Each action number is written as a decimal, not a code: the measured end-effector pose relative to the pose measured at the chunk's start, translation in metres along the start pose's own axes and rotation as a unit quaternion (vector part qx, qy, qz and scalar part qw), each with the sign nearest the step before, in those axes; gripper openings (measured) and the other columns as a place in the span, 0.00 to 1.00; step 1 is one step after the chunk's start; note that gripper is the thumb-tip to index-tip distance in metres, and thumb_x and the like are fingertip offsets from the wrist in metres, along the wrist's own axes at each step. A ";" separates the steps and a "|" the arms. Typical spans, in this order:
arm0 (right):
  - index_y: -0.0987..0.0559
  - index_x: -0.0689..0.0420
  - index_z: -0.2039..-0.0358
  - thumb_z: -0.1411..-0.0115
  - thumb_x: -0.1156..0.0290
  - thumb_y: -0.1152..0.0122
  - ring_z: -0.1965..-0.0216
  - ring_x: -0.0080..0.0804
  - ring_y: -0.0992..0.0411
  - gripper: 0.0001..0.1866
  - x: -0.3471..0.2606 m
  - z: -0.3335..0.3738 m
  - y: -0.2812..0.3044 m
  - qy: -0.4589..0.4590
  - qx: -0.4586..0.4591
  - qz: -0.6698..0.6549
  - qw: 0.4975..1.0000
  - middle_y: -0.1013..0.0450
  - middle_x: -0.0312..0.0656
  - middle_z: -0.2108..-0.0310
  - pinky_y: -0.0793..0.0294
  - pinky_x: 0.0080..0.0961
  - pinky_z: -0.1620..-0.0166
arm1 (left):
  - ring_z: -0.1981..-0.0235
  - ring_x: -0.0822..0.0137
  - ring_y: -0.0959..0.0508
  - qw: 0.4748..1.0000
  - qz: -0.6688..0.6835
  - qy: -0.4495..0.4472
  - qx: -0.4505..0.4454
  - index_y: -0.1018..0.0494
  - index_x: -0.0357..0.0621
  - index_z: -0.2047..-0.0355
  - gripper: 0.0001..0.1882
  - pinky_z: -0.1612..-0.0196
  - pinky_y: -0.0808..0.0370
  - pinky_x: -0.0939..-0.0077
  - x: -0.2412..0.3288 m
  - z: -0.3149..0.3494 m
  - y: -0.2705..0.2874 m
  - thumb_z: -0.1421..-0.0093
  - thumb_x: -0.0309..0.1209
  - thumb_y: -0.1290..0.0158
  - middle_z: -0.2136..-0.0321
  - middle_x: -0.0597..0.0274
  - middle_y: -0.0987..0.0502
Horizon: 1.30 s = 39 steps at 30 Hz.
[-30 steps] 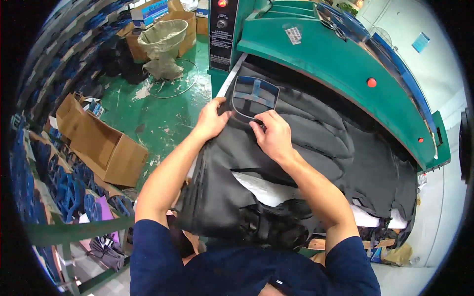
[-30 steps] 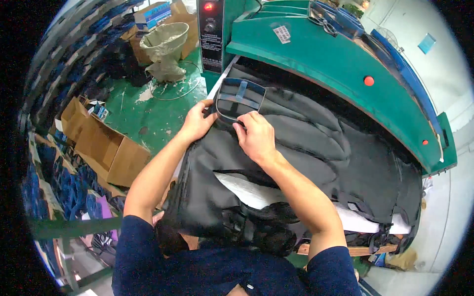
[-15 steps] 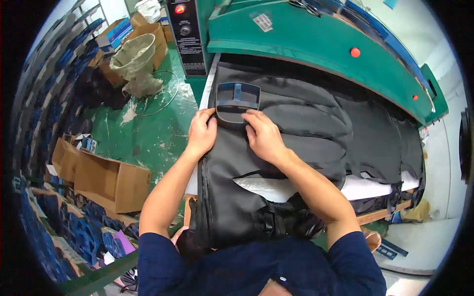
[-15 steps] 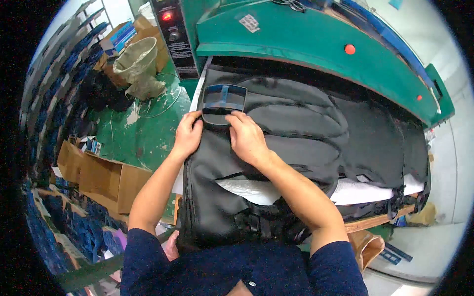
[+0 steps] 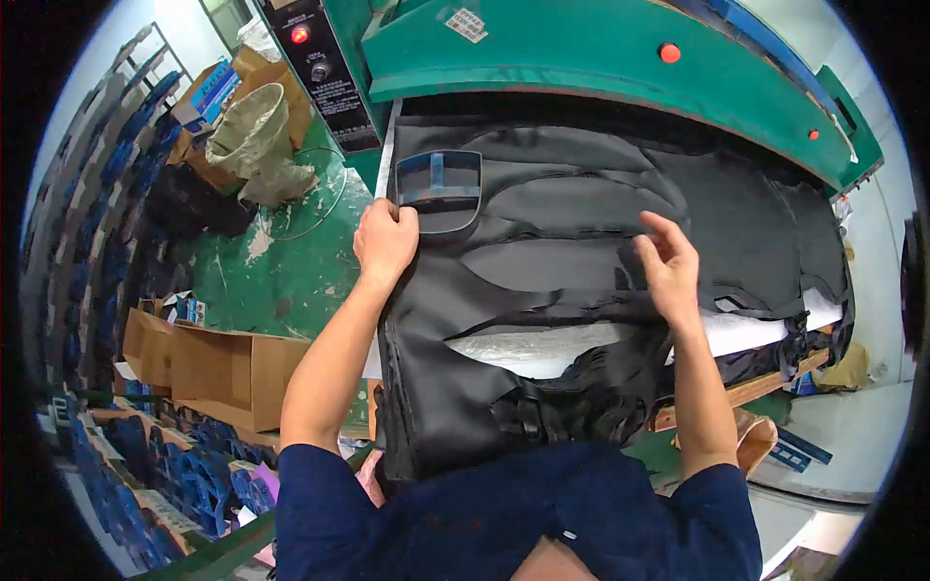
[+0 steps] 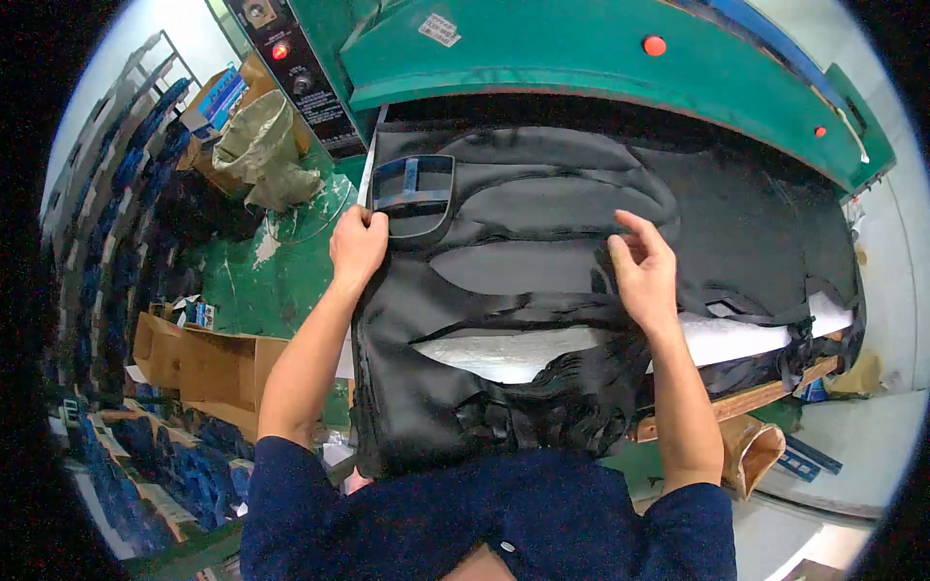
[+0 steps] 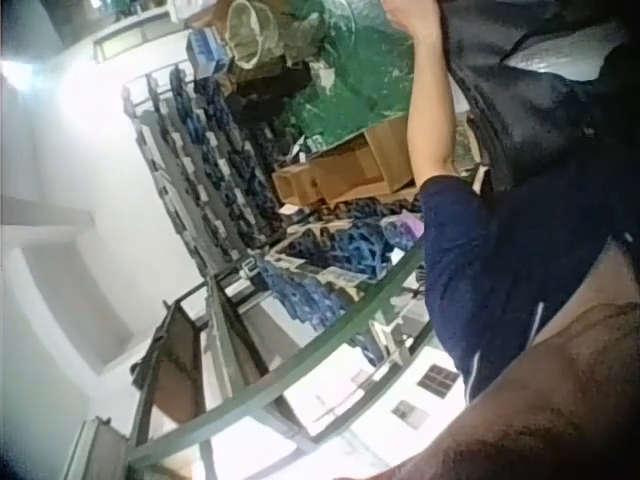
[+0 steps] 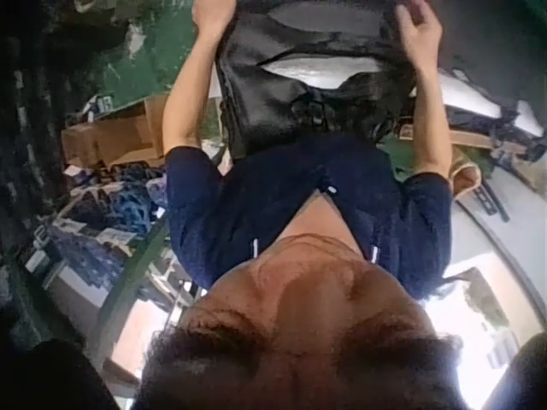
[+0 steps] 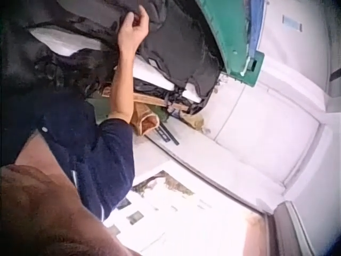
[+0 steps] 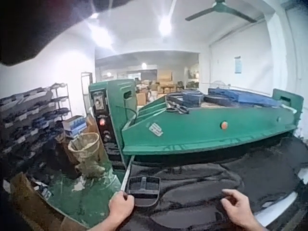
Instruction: Operating an industrial hydraulic die-cutting machine to cut shapes from fabric and sorting the cut components into bags.
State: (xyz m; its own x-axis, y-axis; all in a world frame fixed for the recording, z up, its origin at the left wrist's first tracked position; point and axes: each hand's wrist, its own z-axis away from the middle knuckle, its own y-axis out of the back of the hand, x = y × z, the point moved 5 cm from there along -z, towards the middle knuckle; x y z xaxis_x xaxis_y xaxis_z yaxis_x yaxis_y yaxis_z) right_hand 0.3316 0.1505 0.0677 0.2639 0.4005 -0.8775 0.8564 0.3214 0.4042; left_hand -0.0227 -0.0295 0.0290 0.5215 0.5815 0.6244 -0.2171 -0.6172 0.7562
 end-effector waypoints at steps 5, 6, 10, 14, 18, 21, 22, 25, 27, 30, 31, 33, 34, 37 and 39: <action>0.23 0.62 0.52 0.40 0.78 0.43 0.65 0.16 0.29 0.14 0.023 0.025 0.031 -0.007 0.029 -0.023 0.999 0.25 0.33 0.64 0.28 0.15 0.59 | 0.62 0.43 0.24 1.000 -0.017 0.005 -0.023 0.27 0.36 0.72 0.16 0.56 0.29 0.53 0.000 0.000 -0.001 0.46 0.39 0.53 0.67 0.43 0.23; 0.23 0.62 0.52 0.40 0.77 0.42 0.67 0.16 0.31 0.14 0.029 0.030 0.036 -0.014 0.029 -0.021 0.999 0.26 0.32 0.67 0.30 0.16 0.61 | 0.62 0.43 0.24 1.000 -0.018 0.001 -0.022 0.27 0.36 0.72 0.16 0.56 0.29 0.53 0.003 0.001 -0.001 0.46 0.39 0.53 0.67 0.43 0.23; 0.23 0.62 0.53 0.40 0.77 0.42 0.68 0.15 0.33 0.14 0.037 0.051 0.052 -0.029 0.034 -0.008 0.999 0.27 0.31 0.69 0.31 0.16 0.62 | 0.59 0.43 0.23 0.999 -0.038 0.017 -0.027 0.26 0.36 0.69 0.17 0.54 0.29 0.52 0.009 0.003 0.001 0.45 0.39 0.54 0.64 0.41 0.23; 0.23 0.62 0.54 0.40 0.77 0.42 0.67 0.16 0.32 0.13 0.038 0.069 0.070 -0.030 0.041 0.001 0.999 0.26 0.31 0.67 0.30 0.16 0.61 | 0.58 0.41 0.23 0.998 -0.052 0.018 -0.022 0.26 0.35 0.65 0.19 0.53 0.29 0.51 0.008 0.003 0.002 0.44 0.40 0.56 0.64 0.40 0.22; 0.22 0.62 0.55 0.40 0.77 0.41 0.66 0.16 0.31 0.12 0.033 0.087 0.092 -0.020 0.057 0.028 0.998 0.25 0.32 0.66 0.30 0.16 0.60 | 0.57 0.40 0.23 0.997 -0.064 0.023 -0.029 0.25 0.33 0.63 0.21 0.52 0.29 0.51 0.013 0.002 0.001 0.44 0.39 0.56 0.62 0.37 0.23; 0.22 0.62 0.55 0.40 0.77 0.41 0.65 0.17 0.30 0.12 0.031 0.102 0.107 0.006 0.082 0.037 0.996 0.25 0.33 0.65 0.30 0.16 0.59 | 0.57 0.41 0.23 0.997 -0.078 0.022 -0.021 0.25 0.33 0.62 0.21 0.52 0.29 0.51 0.012 -0.001 0.000 0.44 0.39 0.56 0.62 0.37 0.22; 0.22 0.62 0.55 0.40 0.77 0.41 0.65 0.17 0.31 0.12 0.033 0.106 0.114 0.012 0.085 0.055 0.995 0.25 0.33 0.64 0.30 0.16 0.59 | 0.57 0.41 0.23 0.996 -0.086 0.022 -0.016 0.25 0.33 0.62 0.21 0.51 0.29 0.51 0.012 0.000 -0.001 0.44 0.39 0.56 0.62 0.37 0.22; 0.22 0.61 0.56 0.40 0.76 0.41 0.65 0.18 0.31 0.11 0.038 0.121 0.129 -0.010 0.088 0.096 0.991 0.25 0.34 0.63 0.30 0.17 0.60 | 0.56 0.41 0.23 0.995 -0.100 0.005 -0.025 0.25 0.34 0.61 0.21 0.51 0.29 0.51 0.013 -0.004 0.000 0.44 0.39 0.56 0.61 0.37 0.23; 0.22 0.61 0.56 0.40 0.76 0.42 0.67 0.18 0.31 0.11 0.043 0.133 0.139 -0.019 0.106 0.083 0.991 0.24 0.35 0.64 0.31 0.17 0.61 | 0.55 0.40 0.24 0.995 -0.083 -0.007 -0.048 0.25 0.34 0.60 0.22 0.50 0.29 0.51 0.013 -0.005 0.001 0.44 0.39 0.57 0.59 0.36 0.23; 0.22 0.61 0.56 0.40 0.76 0.42 0.67 0.17 0.33 0.11 0.042 0.147 0.146 -0.021 0.105 0.094 0.990 0.26 0.33 0.65 0.32 0.15 0.62 | 0.53 0.40 0.25 0.994 -0.095 -0.006 -0.054 0.25 0.34 0.61 0.21 0.49 0.30 0.51 0.014 -0.008 0.000 0.45 0.39 0.56 0.58 0.37 0.24; 0.22 0.61 0.56 0.40 0.76 0.42 0.67 0.16 0.33 0.11 0.043 0.152 0.148 -0.031 0.104 0.096 0.989 0.26 0.32 0.66 0.32 0.15 0.62 | 0.53 0.40 0.25 0.994 -0.094 -0.004 -0.054 0.25 0.34 0.61 0.21 0.49 0.30 0.51 0.013 -0.009 0.000 0.45 0.39 0.56 0.58 0.37 0.24; 0.22 0.62 0.56 0.39 0.76 0.42 0.67 0.15 0.34 0.11 0.044 0.159 0.153 -0.019 0.107 0.082 0.991 0.27 0.31 0.66 0.32 0.14 0.62 | 0.53 0.41 0.25 0.994 -0.089 -0.016 -0.059 0.24 0.35 0.61 0.21 0.49 0.30 0.51 0.013 -0.010 0.001 0.46 0.39 0.56 0.58 0.38 0.24; 0.22 0.62 0.56 0.39 0.76 0.42 0.67 0.15 0.33 0.11 0.045 0.164 0.158 -0.034 0.103 0.087 0.990 0.27 0.31 0.66 0.32 0.14 0.61 | 0.53 0.41 0.25 0.994 -0.088 -0.015 -0.059 0.24 0.35 0.61 0.21 0.49 0.30 0.51 0.012 -0.011 0.001 0.46 0.39 0.56 0.58 0.38 0.24; 0.22 0.62 0.56 0.39 0.77 0.42 0.67 0.16 0.33 0.11 0.052 0.173 0.171 -0.040 0.106 0.085 0.990 0.26 0.32 0.66 0.32 0.15 0.61 | 0.54 0.42 0.24 0.993 -0.099 -0.015 -0.061 0.24 0.35 0.61 0.21 0.49 0.29 0.53 0.011 -0.011 -0.001 0.46 0.39 0.55 0.59 0.38 0.23; 0.22 0.63 0.56 0.39 0.77 0.42 0.66 0.16 0.32 0.11 0.053 0.178 0.183 -0.030 0.113 0.077 0.990 0.26 0.32 0.65 0.31 0.15 0.60 | 0.55 0.43 0.23 0.993 -0.102 -0.038 -0.052 0.23 0.36 0.64 0.20 0.50 0.28 0.53 0.008 -0.016 0.001 0.46 0.40 0.53 0.60 0.39 0.22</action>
State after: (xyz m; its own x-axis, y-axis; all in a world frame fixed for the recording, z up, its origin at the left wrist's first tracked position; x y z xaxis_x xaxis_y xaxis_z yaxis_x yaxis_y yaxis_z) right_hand 0.5815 0.0783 0.0492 0.4185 0.3755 -0.8269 0.8799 0.0581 0.4717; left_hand -0.0317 -0.0172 0.0381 0.6231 0.6444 0.4432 -0.1826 -0.4312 0.8836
